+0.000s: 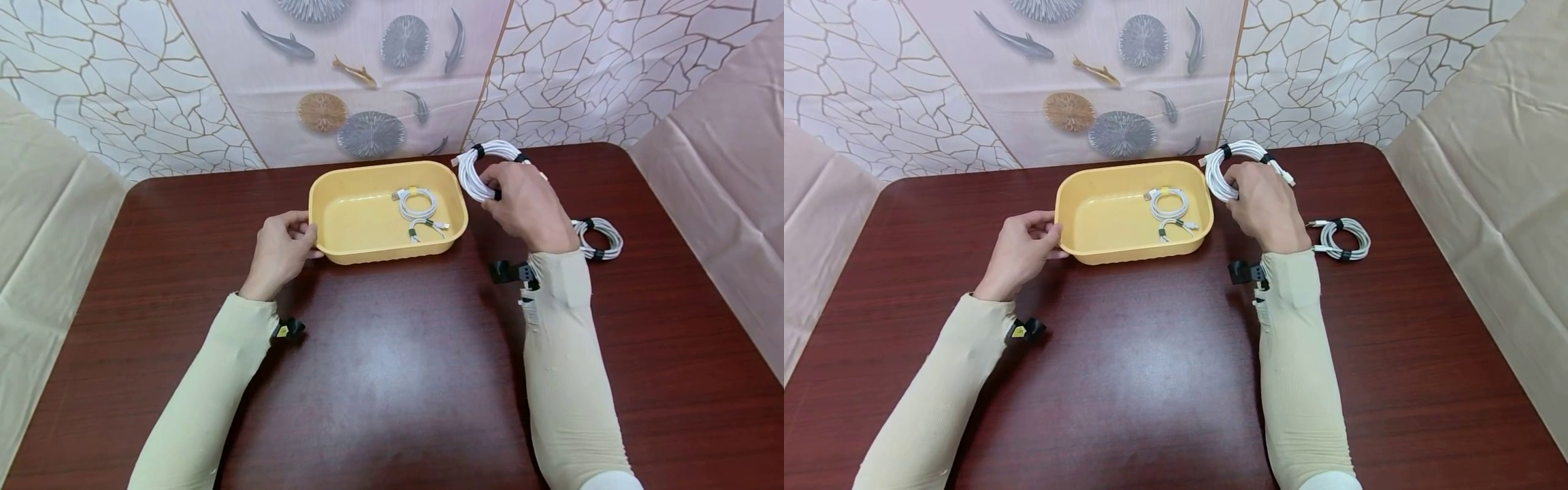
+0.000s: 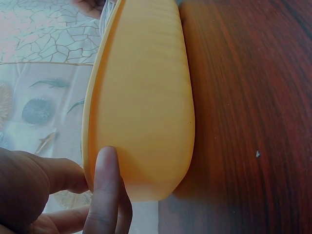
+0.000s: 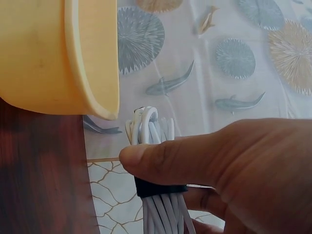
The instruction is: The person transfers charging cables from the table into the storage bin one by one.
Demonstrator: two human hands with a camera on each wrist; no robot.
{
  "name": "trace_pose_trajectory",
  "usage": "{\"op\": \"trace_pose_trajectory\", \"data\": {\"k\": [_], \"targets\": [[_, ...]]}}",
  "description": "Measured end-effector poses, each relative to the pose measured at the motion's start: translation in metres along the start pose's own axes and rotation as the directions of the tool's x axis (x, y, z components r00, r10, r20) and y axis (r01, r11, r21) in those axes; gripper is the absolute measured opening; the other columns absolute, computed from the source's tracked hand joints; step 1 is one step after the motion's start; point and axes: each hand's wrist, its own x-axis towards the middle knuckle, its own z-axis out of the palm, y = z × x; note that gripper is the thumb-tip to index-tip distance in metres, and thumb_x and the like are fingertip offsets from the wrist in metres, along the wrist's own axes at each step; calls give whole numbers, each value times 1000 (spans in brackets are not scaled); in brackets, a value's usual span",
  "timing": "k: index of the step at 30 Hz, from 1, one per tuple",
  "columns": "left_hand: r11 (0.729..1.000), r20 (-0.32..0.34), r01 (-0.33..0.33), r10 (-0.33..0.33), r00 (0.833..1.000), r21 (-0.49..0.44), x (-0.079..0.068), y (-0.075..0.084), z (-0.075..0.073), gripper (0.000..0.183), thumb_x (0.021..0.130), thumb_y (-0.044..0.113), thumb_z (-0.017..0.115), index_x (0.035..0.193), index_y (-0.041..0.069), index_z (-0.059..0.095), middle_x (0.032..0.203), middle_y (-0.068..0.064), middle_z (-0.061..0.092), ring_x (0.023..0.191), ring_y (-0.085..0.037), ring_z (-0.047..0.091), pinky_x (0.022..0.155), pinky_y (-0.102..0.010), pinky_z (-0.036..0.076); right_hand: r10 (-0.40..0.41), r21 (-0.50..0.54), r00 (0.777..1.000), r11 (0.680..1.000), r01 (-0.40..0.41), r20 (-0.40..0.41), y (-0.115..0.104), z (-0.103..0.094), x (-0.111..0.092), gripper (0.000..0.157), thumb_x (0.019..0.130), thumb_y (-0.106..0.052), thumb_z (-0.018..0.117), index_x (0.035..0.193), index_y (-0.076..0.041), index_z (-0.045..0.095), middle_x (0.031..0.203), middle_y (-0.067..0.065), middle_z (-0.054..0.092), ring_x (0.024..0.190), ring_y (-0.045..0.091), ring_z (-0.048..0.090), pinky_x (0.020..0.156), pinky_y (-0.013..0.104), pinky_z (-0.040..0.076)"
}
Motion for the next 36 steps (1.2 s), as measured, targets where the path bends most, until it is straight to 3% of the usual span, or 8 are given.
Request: {"op": "trace_pose_trajectory", "data": {"k": [11, 20, 36], "targets": [[1000, -3, 6, -6, 1000, 9, 0, 0, -1, 37, 102, 12, 54, 135, -5, 60, 102, -16, 58, 65, -5, 66, 73, -35, 69, -19, 15, 1000, 1000, 19, 14, -9, 4, 3, 20, 86, 1, 69, 105, -5, 73, 99, 12, 70, 89, 28, 56, 76, 44, 51], [1000, -2, 10, -10, 1000, 27, -1, 1, 0, 37, 102, 13, 55, 135, -4, 60, 103, -17, 59, 65, -6, 67, 73, -35, 69, -37, 7, 999, 999, 37, 5, -10, 5, 3, 13, 86, 3, 70, 96, -5, 72, 95, 11, 66, 88, 26, 54, 75, 41, 48], [1000, 3, 10, -10, 1000, 23, 0, -1, -1, 38, 102, 12, 54, 136, -5, 58, 103, -16, 58, 64, -6, 67, 74, -39, 69, -43, 8, 999, 999, 43, -3, -15, 7, 4, 17, 86, 3, 70, 100, -5, 74, 97, 11, 71, 88, 26, 58, 79, 43, 53]]}}
